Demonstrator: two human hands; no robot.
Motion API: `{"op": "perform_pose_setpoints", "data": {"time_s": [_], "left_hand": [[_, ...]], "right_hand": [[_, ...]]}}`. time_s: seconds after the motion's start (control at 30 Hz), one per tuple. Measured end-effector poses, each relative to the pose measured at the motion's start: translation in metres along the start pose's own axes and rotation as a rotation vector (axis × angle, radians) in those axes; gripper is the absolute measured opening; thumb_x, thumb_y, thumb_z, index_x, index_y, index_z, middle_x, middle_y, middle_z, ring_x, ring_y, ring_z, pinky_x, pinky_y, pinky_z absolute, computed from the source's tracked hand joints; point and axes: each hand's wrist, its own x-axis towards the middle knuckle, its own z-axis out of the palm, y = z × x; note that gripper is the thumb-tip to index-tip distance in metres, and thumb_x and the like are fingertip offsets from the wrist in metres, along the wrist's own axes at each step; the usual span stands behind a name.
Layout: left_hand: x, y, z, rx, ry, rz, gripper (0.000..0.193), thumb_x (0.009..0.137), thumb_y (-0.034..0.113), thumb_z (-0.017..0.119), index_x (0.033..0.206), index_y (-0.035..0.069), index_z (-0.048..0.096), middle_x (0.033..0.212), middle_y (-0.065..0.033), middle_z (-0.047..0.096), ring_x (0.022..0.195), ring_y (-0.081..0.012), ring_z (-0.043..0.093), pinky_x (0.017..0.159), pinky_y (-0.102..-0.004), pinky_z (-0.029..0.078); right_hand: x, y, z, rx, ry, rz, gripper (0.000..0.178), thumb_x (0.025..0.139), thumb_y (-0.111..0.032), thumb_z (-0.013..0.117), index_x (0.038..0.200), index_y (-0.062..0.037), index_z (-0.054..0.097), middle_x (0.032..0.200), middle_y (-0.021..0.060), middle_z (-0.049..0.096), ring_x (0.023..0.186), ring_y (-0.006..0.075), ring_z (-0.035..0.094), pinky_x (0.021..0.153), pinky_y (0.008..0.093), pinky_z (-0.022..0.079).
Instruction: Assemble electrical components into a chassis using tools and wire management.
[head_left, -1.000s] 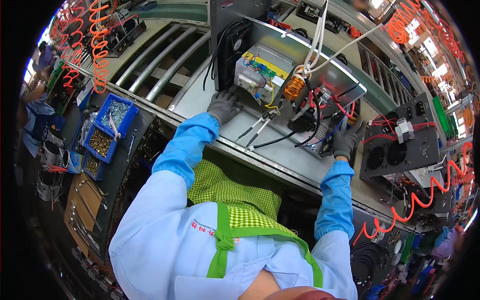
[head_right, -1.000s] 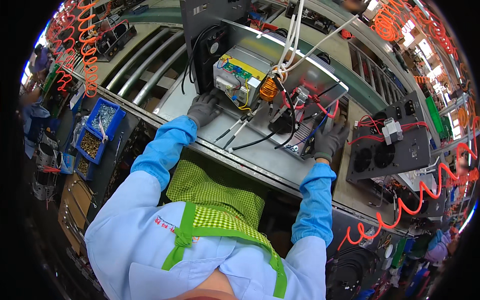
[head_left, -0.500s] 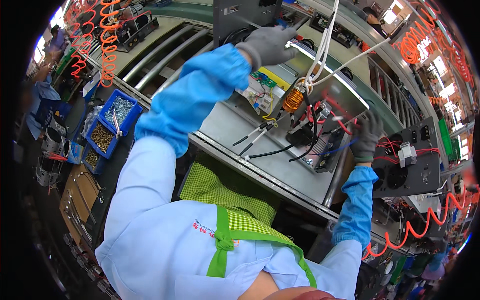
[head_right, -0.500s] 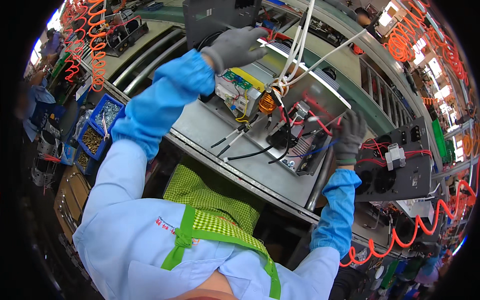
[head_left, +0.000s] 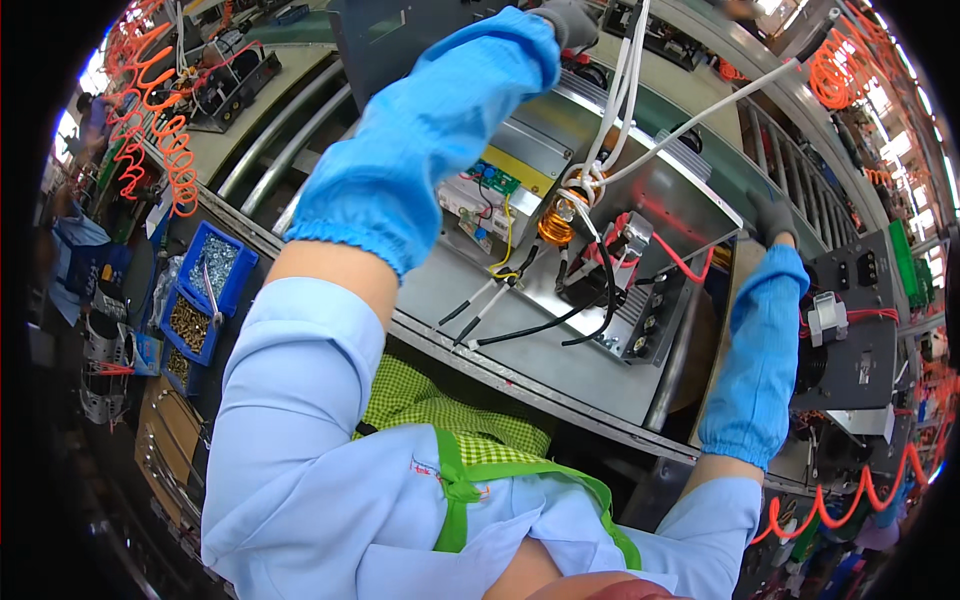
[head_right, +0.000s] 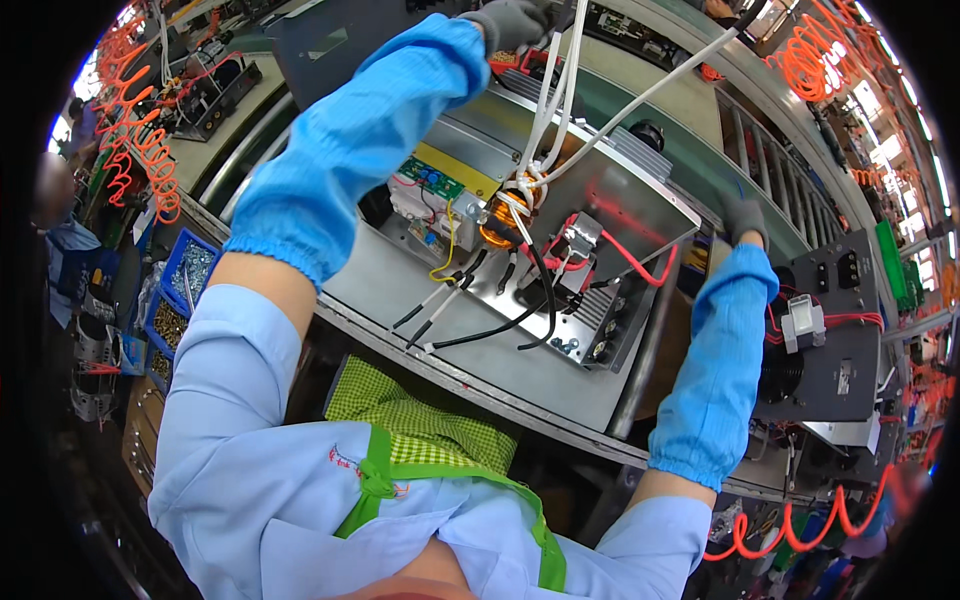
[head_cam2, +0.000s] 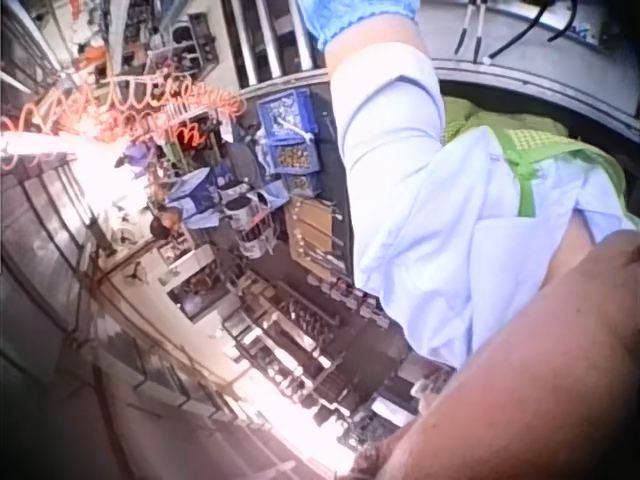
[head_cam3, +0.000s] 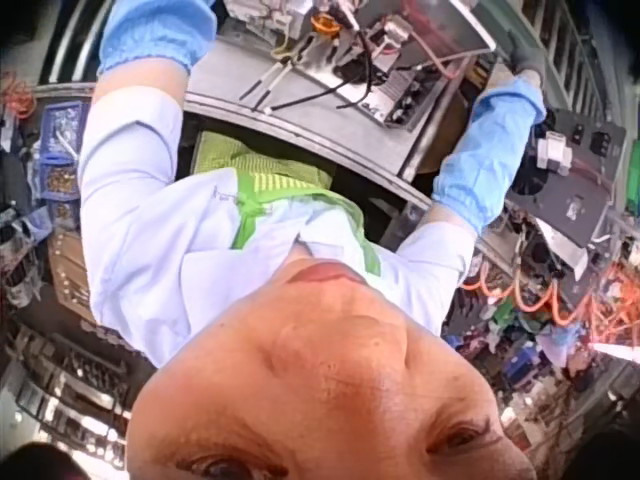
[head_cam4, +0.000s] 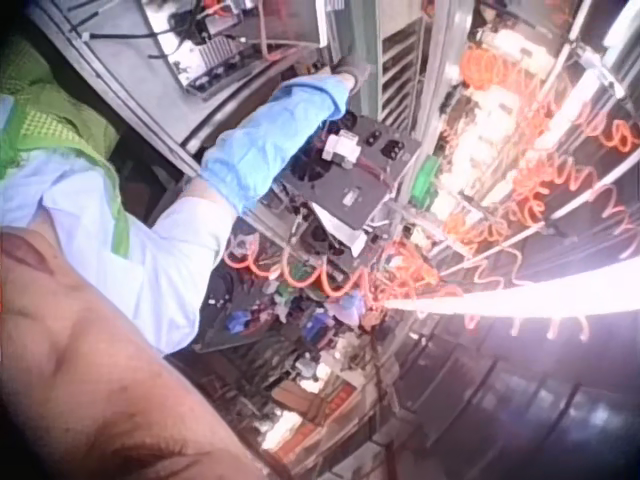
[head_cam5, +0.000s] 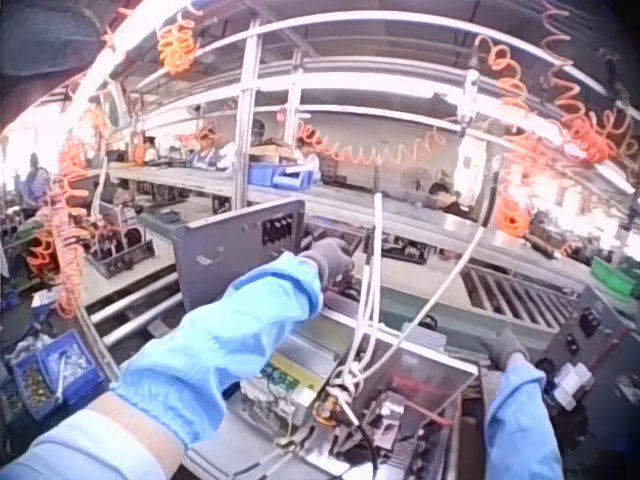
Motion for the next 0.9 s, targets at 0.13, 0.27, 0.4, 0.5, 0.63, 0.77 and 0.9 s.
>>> {"op": "perform_pose_setpoints", "data": {"time_s": [0.13, 0.27, 0.4, 0.5, 0.63, 0.77, 0.9], "left_hand": [[0.019, -0.011, 0.043, -0.722, 0.156, 0.273, 0.040, 0.087, 0.041, 0.059, 0.106, 0.007, 0.065, 0.099, -0.0145, 0.065, 0.089, -0.0208, 0.059, 0.079, -0.0355, 0.047], [0.016, -0.077, 0.033, -0.478, -0.117, 0.158, 0.035, 0.088, 0.031, 0.058, 0.105, 0.001, 0.063, 0.093, -0.0113, 0.065, 0.087, -0.0193, 0.059, 0.074, -0.0344, 0.048], [-0.037, -0.009, 0.006, -0.805, -0.040, -0.142, 0.035, 0.087, 0.024, 0.059, 0.112, 0.000, 0.058, 0.085, -0.0066, 0.061, 0.074, -0.0118, 0.057, 0.065, -0.0275, 0.049], [-0.123, 0.010, -0.032, -1.039, 0.235, 0.058, 0.034, 0.090, 0.024, 0.057, 0.113, -0.001, 0.057, 0.087, -0.0044, 0.060, 0.076, -0.0097, 0.056, 0.068, -0.0225, 0.048], [-0.260, 0.038, -0.058, -1.043, 0.397, 0.222, 0.025, 0.086, 0.020, 0.056, 0.104, 0.004, 0.063, 0.088, -0.0062, 0.066, 0.078, -0.0123, 0.063, 0.065, -0.0273, 0.050], [-0.375, 0.091, -0.004, -1.045, -0.179, 0.151, 0.035, 0.085, 0.023, 0.063, 0.112, 0.000, 0.058, 0.098, -0.0139, 0.064, 0.091, -0.0234, 0.062, 0.079, -0.0309, 0.050], [-0.395, 0.110, 0.097, -0.680, -0.083, 0.051, 0.066, 0.079, 0.035, 0.069, 0.127, -0.002, 0.043, 0.112, -0.0217, 0.056, 0.103, -0.0253, 0.057, 0.084, -0.0343, 0.048]], "right_hand": [[-0.053, -0.125, 0.020, 0.670, -0.108, -0.357, 0.079, 0.080, -0.035, 0.068, 0.142, -0.0102, 0.025, 0.113, 0.0122, 0.056, 0.097, 0.0199, 0.056, 0.074, 0.0346, 0.050], [-0.083, -0.157, 0.001, 0.905, -0.199, -0.432, 0.061, 0.085, -0.036, 0.064, 0.135, -0.0105, 0.041, 0.113, 0.0075, 0.056, 0.100, 0.0194, 0.056, 0.076, 0.0336, 0.050], [-0.177, -0.099, -0.025, 1.045, 0.041, -0.476, 0.043, 0.091, -0.023, 0.055, 0.126, 0.0014, 0.048, 0.116, 0.0122, 0.058, 0.104, 0.0216, 0.059, 0.087, 0.0314, 0.048], [-0.261, -0.089, -0.002, 1.124, 0.114, -0.464, 0.030, 0.092, -0.017, 0.052, 0.115, 0.0021, 0.055, 0.105, 0.0115, 0.061, 0.093, 0.0182, 0.060, 0.085, 0.0305, 0.048], [-0.340, -0.074, 0.073, 0.999, -0.181, -0.447, 0.017, 0.091, -0.013, 0.055, 0.103, -0.0019, 0.061, 0.085, 0.0030, 0.061, 0.075, 0.0089, 0.054, 0.065, 0.0228, 0.045], [-0.354, -0.076, 0.158, 0.958, -0.206, -0.468, 0.030, 0.089, -0.012, 0.055, 0.115, 0.0018, 0.057, 0.102, 0.0071, 0.061, 0.094, 0.0152, 0.057, 0.082, 0.0272, 0.046], [-0.358, -0.103, 0.195, 1.209, -0.196, -0.361, 0.040, 0.088, -0.005, 0.052, 0.127, -0.0010, 0.046, 0.117, 0.0099, 0.057, 0.100, 0.0189, 0.057, 0.086, 0.0304, 0.047]]}}
